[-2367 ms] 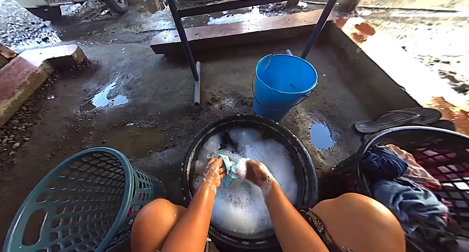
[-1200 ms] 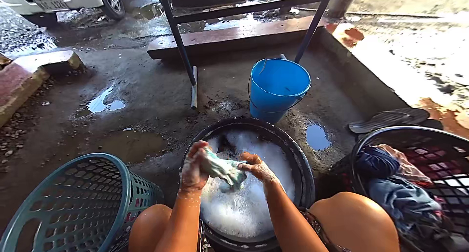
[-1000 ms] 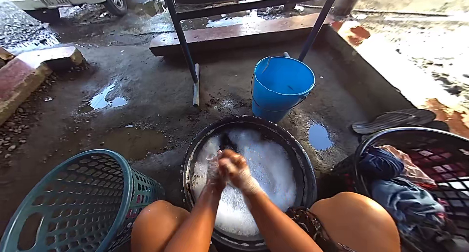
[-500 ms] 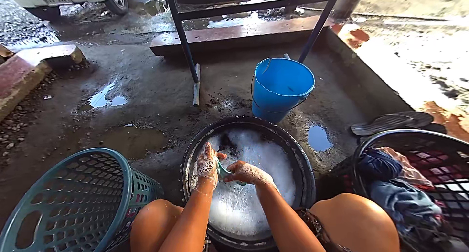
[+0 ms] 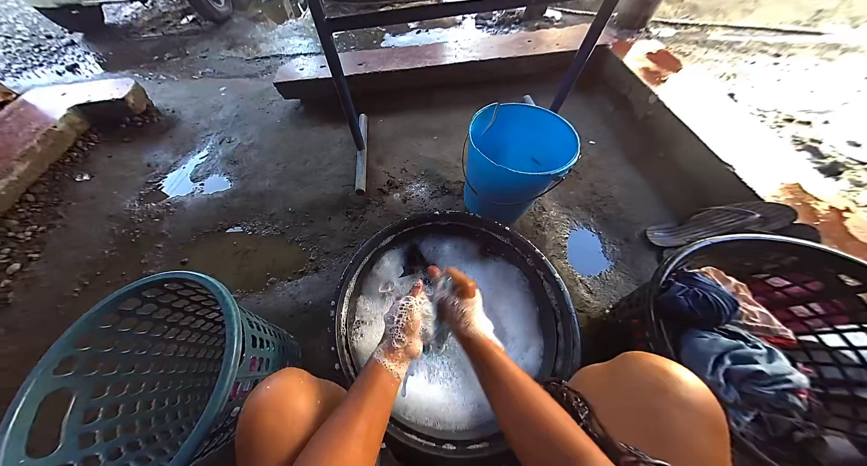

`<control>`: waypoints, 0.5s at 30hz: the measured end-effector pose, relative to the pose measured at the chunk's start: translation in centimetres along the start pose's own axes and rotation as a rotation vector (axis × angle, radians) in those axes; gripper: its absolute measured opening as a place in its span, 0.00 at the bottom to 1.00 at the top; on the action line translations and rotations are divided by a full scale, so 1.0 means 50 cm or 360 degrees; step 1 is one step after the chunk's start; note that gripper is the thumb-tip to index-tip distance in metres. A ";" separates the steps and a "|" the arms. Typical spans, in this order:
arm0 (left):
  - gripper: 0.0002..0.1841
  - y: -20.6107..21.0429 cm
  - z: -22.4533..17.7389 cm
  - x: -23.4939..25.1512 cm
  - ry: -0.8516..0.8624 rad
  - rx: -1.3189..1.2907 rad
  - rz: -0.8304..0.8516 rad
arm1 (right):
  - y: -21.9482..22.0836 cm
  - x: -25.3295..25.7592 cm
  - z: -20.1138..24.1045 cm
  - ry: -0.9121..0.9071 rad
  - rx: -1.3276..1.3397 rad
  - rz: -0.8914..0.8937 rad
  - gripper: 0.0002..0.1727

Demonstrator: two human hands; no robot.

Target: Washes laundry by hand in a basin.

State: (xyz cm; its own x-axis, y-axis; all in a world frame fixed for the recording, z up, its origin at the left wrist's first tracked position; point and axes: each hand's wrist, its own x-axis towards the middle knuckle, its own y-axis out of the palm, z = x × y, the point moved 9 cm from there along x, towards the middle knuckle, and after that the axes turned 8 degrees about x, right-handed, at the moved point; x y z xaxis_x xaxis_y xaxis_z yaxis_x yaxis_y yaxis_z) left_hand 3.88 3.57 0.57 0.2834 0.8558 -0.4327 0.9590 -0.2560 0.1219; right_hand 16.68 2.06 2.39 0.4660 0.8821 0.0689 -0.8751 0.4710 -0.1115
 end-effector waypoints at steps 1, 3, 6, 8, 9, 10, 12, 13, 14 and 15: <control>0.20 0.010 -0.007 0.007 -0.0038 0.0130 0.0094 | -0.034 0.028 -0.028 0.0143 -0.0117 -0.0077 0.21; 0.14 0.025 -0.001 0.007 -0.0076 0.0589 0.0410 | -0.060 0.057 -0.053 0.0258 -0.0035 -0.0119 0.22; 0.24 0.036 0.059 0.008 -0.0238 0.1533 0.0824 | -0.006 0.045 0.012 0.0048 0.0270 0.0318 0.18; 0.20 0.046 0.043 0.002 0.0010 0.1557 0.0747 | 0.037 0.026 0.045 -0.0255 0.0323 0.0792 0.22; 0.19 0.046 0.011 -0.001 0.0196 0.1398 0.0630 | 0.044 0.016 0.039 -0.0297 0.0408 0.0987 0.28; 0.18 0.039 -0.023 -0.003 0.0364 0.1131 0.0503 | 0.039 0.009 0.018 -0.0247 0.0457 0.1112 0.41; 0.16 0.002 -0.078 0.003 0.0548 0.0447 0.0246 | 0.004 0.008 -0.048 0.0005 0.0259 0.1113 0.45; 0.16 -0.025 -0.091 0.008 0.0508 0.0132 0.0113 | -0.012 0.013 -0.080 0.0125 0.0106 0.1070 0.36; 0.16 -0.050 -0.094 0.016 0.0432 -0.0098 -0.0022 | -0.024 0.018 -0.100 0.0190 0.0065 0.0984 0.29; 0.18 -0.070 -0.086 0.026 0.0332 -0.0239 -0.0156 | -0.029 0.020 -0.101 0.0161 0.0239 0.0873 0.25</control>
State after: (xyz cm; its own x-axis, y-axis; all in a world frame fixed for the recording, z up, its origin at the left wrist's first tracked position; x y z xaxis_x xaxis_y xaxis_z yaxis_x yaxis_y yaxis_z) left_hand 0.90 7.52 3.43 0.1692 0.9514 -0.2574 0.9678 -0.1110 0.2260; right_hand 19.09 2.30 -2.40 -0.0576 0.9968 -0.0554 -0.9977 -0.0556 0.0386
